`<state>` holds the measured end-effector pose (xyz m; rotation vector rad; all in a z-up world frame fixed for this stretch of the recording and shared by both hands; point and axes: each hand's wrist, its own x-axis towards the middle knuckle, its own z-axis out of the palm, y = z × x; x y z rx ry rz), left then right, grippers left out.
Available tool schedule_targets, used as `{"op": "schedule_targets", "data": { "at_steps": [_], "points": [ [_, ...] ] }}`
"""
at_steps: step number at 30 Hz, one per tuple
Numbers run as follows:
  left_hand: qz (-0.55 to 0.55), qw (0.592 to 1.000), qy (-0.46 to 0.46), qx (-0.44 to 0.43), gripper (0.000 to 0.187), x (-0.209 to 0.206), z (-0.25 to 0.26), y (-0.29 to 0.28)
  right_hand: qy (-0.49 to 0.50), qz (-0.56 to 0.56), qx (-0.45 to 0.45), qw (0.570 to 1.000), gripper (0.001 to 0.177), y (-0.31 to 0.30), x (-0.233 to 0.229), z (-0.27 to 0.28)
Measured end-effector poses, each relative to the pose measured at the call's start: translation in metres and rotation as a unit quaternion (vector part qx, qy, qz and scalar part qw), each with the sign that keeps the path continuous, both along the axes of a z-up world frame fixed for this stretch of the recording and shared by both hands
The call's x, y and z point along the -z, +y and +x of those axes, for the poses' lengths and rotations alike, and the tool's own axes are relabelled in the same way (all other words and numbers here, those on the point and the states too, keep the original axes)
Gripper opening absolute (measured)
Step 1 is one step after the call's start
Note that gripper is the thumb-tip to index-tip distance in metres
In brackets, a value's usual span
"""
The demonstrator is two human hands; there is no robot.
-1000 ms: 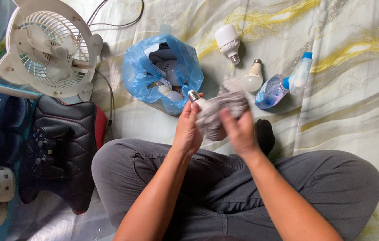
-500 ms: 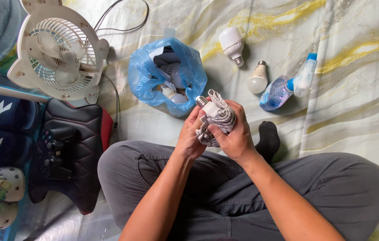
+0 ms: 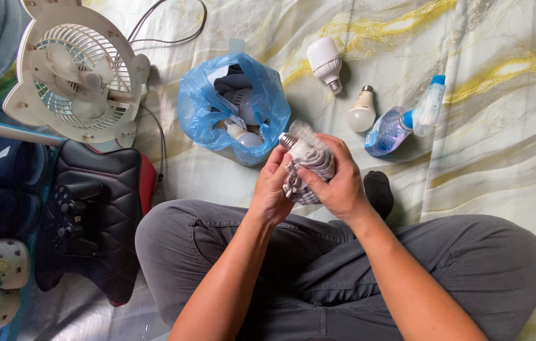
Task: The person sits on the floor and cleans several light bulbs one by one using a cloth and a spray bottle. They pick up each bulb, wipe it, occasionally spray it with cleaner, and place it back down.
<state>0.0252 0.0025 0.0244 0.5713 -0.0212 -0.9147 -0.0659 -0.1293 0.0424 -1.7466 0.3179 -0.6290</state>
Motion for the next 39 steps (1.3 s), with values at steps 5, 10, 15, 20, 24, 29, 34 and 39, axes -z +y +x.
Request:
{"op": "schedule_targets", "data": {
  "at_steps": [5,10,15,20,24,29,34,39],
  "points": [
    [0.018,1.0,0.006,-0.006,0.031,0.008,-0.002,0.002,-0.013,-0.072,0.02,0.997,0.041,0.01,-0.006,0.004],
    [0.063,0.998,0.014,0.016,0.035,0.017,-0.003,-0.001,0.03,0.118,0.035,0.992,0.032,0.002,0.001,0.002],
    [0.125,0.979,-0.149,0.053,0.031,0.046,-0.011,0.002,0.055,0.152,-0.036,0.986,0.034,-0.005,-0.005,0.002],
    [0.229,0.961,-0.14,0.061,0.039,0.031,-0.02,-0.004,0.058,0.145,0.015,0.988,0.029,0.008,-0.002,0.005],
    [0.072,0.974,0.099,0.189,0.04,0.02,-0.002,0.008,0.034,0.143,-0.09,0.985,0.028,-0.002,-0.005,0.0],
    [0.252,0.959,-0.034,0.129,0.052,-0.003,-0.001,-0.001,0.056,0.176,0.052,0.981,0.026,-0.002,-0.002,0.009],
    [0.362,0.875,-0.321,0.014,0.041,0.006,-0.016,0.0,0.063,0.215,0.099,0.969,0.027,0.008,0.002,0.009],
    [0.131,0.958,0.18,0.18,0.043,0.018,0.001,0.013,0.005,0.001,0.016,1.0,0.028,0.008,-0.015,0.002]
  ]
}}
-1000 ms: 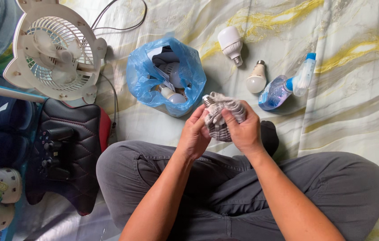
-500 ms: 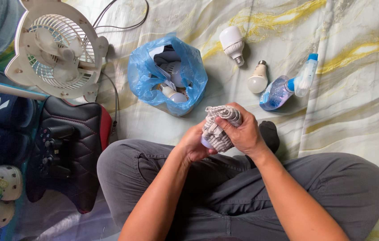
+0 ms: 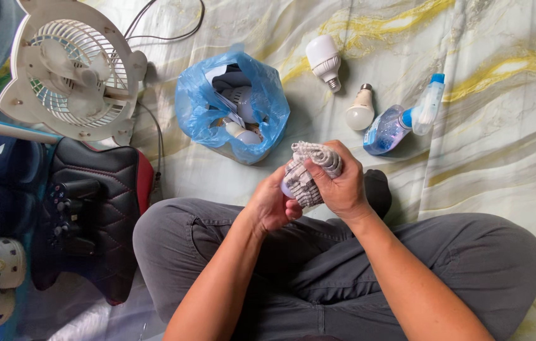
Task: The person sits on the floor and cleans several light bulbs one by one using a cloth and a spray bottle. They pick up each bulb, wipe it, occasionally spray it with cleaner, and place it back down.
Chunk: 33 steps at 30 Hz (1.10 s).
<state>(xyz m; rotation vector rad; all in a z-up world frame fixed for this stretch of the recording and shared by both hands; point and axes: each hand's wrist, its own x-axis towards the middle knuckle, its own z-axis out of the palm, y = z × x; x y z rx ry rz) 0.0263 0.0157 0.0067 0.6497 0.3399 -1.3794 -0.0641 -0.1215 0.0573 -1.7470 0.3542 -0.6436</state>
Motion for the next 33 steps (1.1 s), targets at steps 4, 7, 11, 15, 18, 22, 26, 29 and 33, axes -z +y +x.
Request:
{"op": "schedule_targets", "data": {
  "at_steps": [4,7,11,15,18,22,26,29,33],
  "points": [
    [0.112,0.85,-0.514,-0.029,0.042,-0.013,-0.013,-0.002,0.048,0.218,0.057,0.973,0.023,-0.004,0.014,0.01],
    [0.105,0.646,-0.755,-0.049,0.05,-0.021,-0.017,-0.002,0.056,0.431,0.1,0.895,0.026,-0.014,0.048,0.007],
    [0.163,0.736,-0.656,-0.044,0.043,-0.011,-0.001,-0.02,0.013,0.609,0.18,0.772,0.032,-0.044,0.104,0.008],
    [0.271,0.829,-0.486,-0.045,0.047,0.013,0.024,-0.075,0.028,0.602,0.295,0.742,0.038,-0.046,0.136,0.002],
    [0.342,0.816,-0.466,0.003,0.05,0.027,0.04,-0.116,0.035,0.55,0.321,0.77,0.042,-0.037,0.13,0.008],
    [0.419,0.689,-0.588,0.056,0.055,0.049,0.052,-0.151,0.057,0.6,0.328,0.727,0.048,-0.041,0.114,0.006],
    [0.427,0.67,-0.602,0.076,0.057,0.068,0.063,-0.168,0.061,0.577,0.344,0.738,0.045,-0.039,0.126,0.011],
    [0.426,0.665,-0.609,0.08,0.059,0.08,0.066,-0.174,0.045,0.527,0.337,0.779,0.041,-0.037,0.144,0.012],
    [0.42,0.608,-0.673,0.034,0.063,0.069,0.064,-0.162,0.041,0.488,0.324,0.809,0.042,-0.034,0.146,0.017]
  ]
}}
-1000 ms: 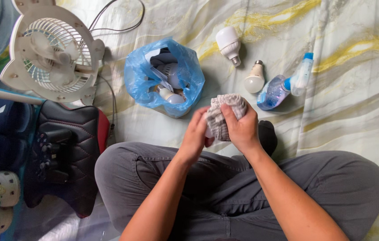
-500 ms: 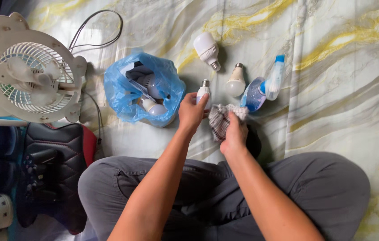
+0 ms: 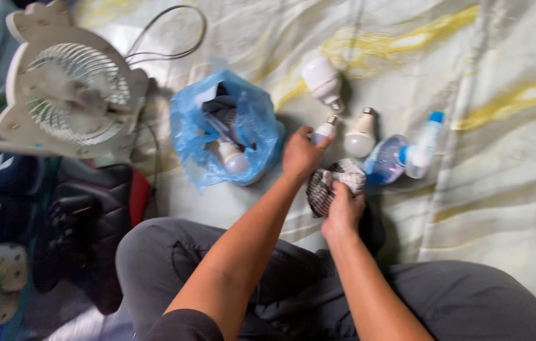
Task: The person sits on the floor and cleans several light bulbs one by one using a cloth and a spray bottle. They pick up each bulb, wipe it, occasionally spray it with cleaner, and place it back down.
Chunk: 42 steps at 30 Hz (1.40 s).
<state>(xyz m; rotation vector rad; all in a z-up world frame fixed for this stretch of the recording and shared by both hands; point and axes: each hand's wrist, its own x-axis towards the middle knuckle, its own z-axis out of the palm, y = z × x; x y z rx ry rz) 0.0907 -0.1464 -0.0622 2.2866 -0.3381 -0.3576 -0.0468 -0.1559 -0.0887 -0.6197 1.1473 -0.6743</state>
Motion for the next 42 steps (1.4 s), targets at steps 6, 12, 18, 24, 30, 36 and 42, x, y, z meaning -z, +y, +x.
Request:
{"op": "schedule_targets", "data": {
  "at_steps": [6,12,18,24,30,36,42],
  "points": [
    [0.053,0.993,0.034,0.099,0.04,-0.085,0.0,0.093,0.017,-0.015,-0.028,0.999,0.035,0.002,-0.029,0.004],
    [0.187,0.967,-0.11,0.135,0.02,-0.093,0.065,0.191,0.006,-0.082,-0.093,0.992,0.045,0.012,-0.03,0.005],
    [0.267,0.951,0.062,0.144,0.031,-0.05,0.075,0.221,0.048,-0.187,-0.186,0.963,0.044,0.007,-0.02,-0.012],
    [0.119,0.99,0.059,-0.052,0.047,-0.057,0.087,0.198,0.33,-0.428,-0.328,0.775,0.044,0.011,-0.015,-0.017],
    [-0.238,0.921,0.132,-0.28,0.041,-0.055,0.105,0.193,0.215,-0.401,-0.353,0.817,0.056,0.017,-0.028,-0.021],
    [-0.01,0.977,0.16,-0.141,0.046,-0.032,0.095,0.194,0.37,-0.45,-0.368,0.725,0.066,0.02,-0.033,-0.013],
    [0.24,0.957,0.163,-0.035,0.083,-0.036,0.089,0.188,0.269,-0.321,-0.304,0.856,0.051,0.014,-0.024,-0.014]
  ]
}}
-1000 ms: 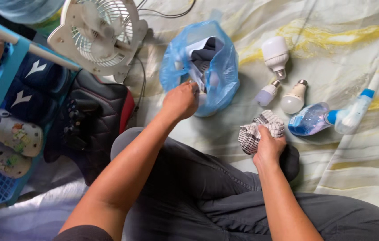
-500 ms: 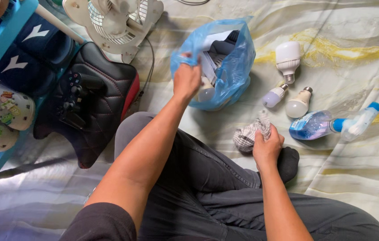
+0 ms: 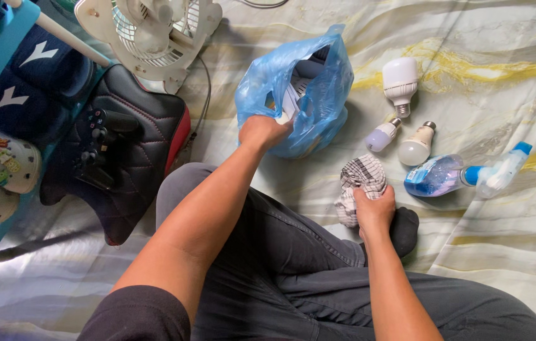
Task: The person sits on the floor and cleans several light bulbs one by one using a cloth and a spray bottle. They pick up each bulb, wipe it, occasionally spray it with cleaner, and place it back down.
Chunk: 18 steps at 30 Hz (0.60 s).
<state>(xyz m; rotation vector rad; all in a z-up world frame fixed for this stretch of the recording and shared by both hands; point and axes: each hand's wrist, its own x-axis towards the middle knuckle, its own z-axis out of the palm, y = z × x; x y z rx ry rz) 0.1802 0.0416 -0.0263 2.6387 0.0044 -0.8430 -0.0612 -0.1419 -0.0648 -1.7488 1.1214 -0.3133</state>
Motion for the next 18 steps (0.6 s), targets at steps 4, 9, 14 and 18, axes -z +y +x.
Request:
{"op": "schedule_targets", "data": {
  "at_steps": [4,9,14,18],
  "points": [
    [-0.056,0.998,-0.006,-0.031,0.078,0.008,0.0,0.002,-0.09,0.122,0.059,0.987,0.045,-0.004,0.007,0.002],
    [-0.197,0.969,0.021,-0.15,0.065,0.004,0.003,0.009,-0.176,0.315,0.134,0.923,0.03,-0.017,0.008,0.004],
    [-0.534,0.816,0.081,-0.206,0.037,-0.044,-0.008,0.03,-0.282,0.35,0.082,0.889,0.03,-0.014,-0.013,0.007],
    [-0.723,0.639,0.208,-0.159,0.045,-0.085,-0.029,0.04,-0.323,0.256,0.111,0.904,0.035,-0.018,-0.041,0.005]
  ]
}}
